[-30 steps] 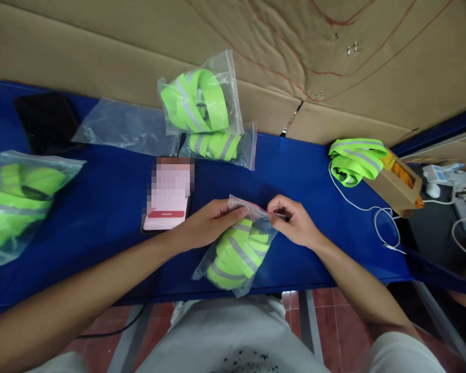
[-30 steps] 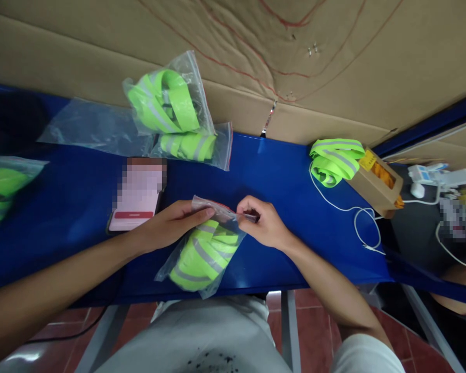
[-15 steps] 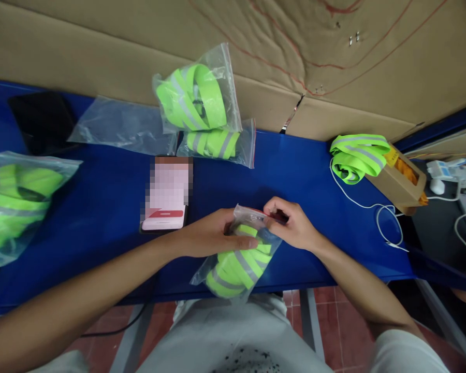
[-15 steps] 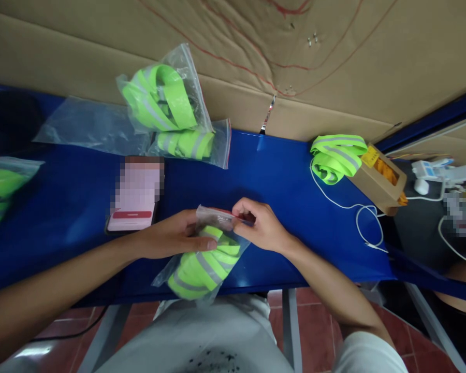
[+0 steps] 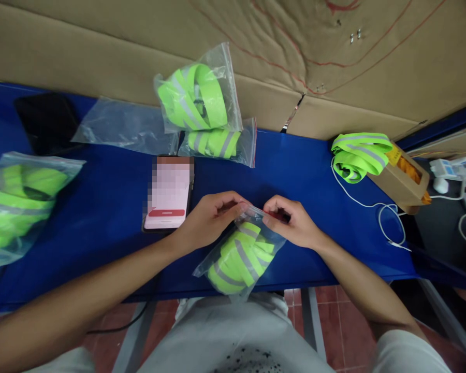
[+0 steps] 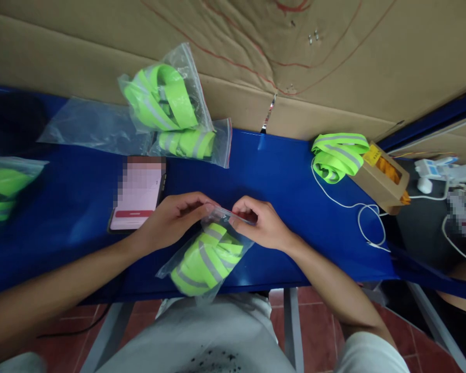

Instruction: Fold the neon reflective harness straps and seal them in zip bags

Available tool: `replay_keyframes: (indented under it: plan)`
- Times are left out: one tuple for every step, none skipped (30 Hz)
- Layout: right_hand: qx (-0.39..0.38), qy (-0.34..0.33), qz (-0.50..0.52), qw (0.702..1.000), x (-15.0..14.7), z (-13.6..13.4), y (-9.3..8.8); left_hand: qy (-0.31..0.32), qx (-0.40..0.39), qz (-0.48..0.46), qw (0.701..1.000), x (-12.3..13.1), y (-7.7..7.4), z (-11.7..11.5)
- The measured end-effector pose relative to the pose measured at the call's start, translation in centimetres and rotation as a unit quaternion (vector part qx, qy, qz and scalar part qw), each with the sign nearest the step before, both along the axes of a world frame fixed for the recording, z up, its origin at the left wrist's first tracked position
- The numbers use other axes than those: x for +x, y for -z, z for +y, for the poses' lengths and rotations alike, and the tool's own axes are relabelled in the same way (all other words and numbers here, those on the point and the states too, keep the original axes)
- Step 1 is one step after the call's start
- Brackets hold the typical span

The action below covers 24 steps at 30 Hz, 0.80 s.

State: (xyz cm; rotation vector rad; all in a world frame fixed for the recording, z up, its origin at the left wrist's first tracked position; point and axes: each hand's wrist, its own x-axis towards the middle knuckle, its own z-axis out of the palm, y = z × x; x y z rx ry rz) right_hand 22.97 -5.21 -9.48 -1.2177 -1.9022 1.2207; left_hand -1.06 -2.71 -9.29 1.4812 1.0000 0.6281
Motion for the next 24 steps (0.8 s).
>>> replay_keyframes:
  plan:
    - [0.000, -0.001, -0.001, 1.000, 0.00, -0.05, 0.12, 0.000, 0.007, 0.004, 1.000, 0.04, 0.02, -0.11]
    - [0.002, -0.001, -0.004, 1.000, 0.00, -0.11, 0.26, -0.002, 0.015, 0.007, 1.000, 0.07, 0.03, -0.21]
    - [0.005, -0.001, -0.006, 1.000, 0.01, -0.16, 0.39, -0.004, 0.022, 0.010, 1.000, 0.10, 0.05, -0.29]
    - [0.009, -0.003, -0.006, 1.000, 0.02, -0.22, 0.51, -0.007, 0.026, 0.013, 1.000, 0.11, 0.05, -0.36]
    - [0.012, -0.005, -0.006, 1.000, 0.04, -0.26, 0.59, -0.009, 0.028, 0.013, 0.999, 0.11, 0.05, -0.40]
    - [0.016, -0.008, -0.005, 1.000, 0.06, -0.29, 0.64, -0.009, 0.027, 0.011, 1.000, 0.09, 0.03, -0.41]
    - [0.020, -0.012, -0.003, 1.000, 0.08, -0.30, 0.65, -0.008, 0.022, 0.008, 1.000, 0.06, 0.00, -0.40]
    - [0.023, -0.014, -0.001, 1.000, 0.10, -0.31, 0.63, -0.005, 0.014, 0.004, 1.000, 0.03, -0.04, -0.37]
    - [0.025, -0.015, 0.000, 1.000, 0.11, -0.30, 0.60, -0.001, 0.002, -0.003, 1.000, -0.01, -0.09, -0.33]
    - [0.026, -0.015, 0.001, 1.000, 0.13, -0.29, 0.57, 0.005, -0.011, -0.011, 1.000, -0.04, -0.15, -0.28]
    - [0.027, -0.014, 0.001, 1.000, 0.15, -0.28, 0.56, 0.012, -0.025, -0.018, 0.999, -0.05, -0.22, -0.24]
    - [0.028, -0.013, 0.000, 1.000, 0.16, -0.28, 0.57, 0.017, -0.037, -0.023, 0.999, -0.06, -0.27, -0.22]
    - [0.031, -0.013, -0.001, 0.999, 0.17, -0.29, 0.61, 0.018, -0.044, -0.025, 0.999, -0.05, -0.30, -0.20]
    - [0.035, -0.013, -0.003, 0.999, 0.18, -0.31, 0.66, 0.017, -0.045, -0.023, 0.999, -0.02, -0.31, -0.21]
    - [0.041, -0.015, -0.006, 0.999, 0.19, -0.35, 0.73, 0.015, -0.041, -0.018, 0.999, 0.01, -0.29, -0.22]
    - [0.047, -0.019, -0.009, 0.999, 0.18, -0.39, 0.80, 0.012, -0.032, -0.011, 0.999, 0.04, -0.25, -0.24]
    - [0.052, -0.026, -0.011, 0.998, 0.16, -0.44, 0.86, 0.011, -0.019, -0.007, 1.000, 0.06, -0.18, -0.27]
    - [0.055, -0.033, -0.013, 0.998, 0.12, -0.49, 0.90, 0.012, -0.007, -0.003, 1.000, 0.08, -0.11, -0.30]
    - [0.059, -0.040, -0.014, 0.997, 0.07, -0.54, 0.93, 0.016, 0.003, 0.000, 1.000, 0.09, -0.04, -0.33]
    - [0.063, -0.044, -0.017, 0.997, 0.01, -0.59, 0.94, 0.021, 0.011, 0.003, 1.000, 0.09, 0.00, -0.37]
    - [0.068, -0.044, -0.020, 0.996, -0.06, -0.63, 0.93, 0.025, 0.017, 0.006, 1.000, 0.09, 0.02, -0.42]
    - [0.075, -0.041, -0.023, 0.996, -0.11, -0.66, 0.92, 0.027, 0.020, 0.010, 0.999, 0.10, 0.00, -0.47]
    - [0.081, -0.036, -0.025, 0.996, -0.16, -0.68, 0.91, 0.028, 0.023, 0.015, 0.999, 0.11, -0.04, -0.53]
    - [0.084, -0.031, -0.025, 0.996, -0.19, -0.69, 0.90, 0.029, 0.026, 0.017, 0.999, 0.13, -0.11, -0.58]
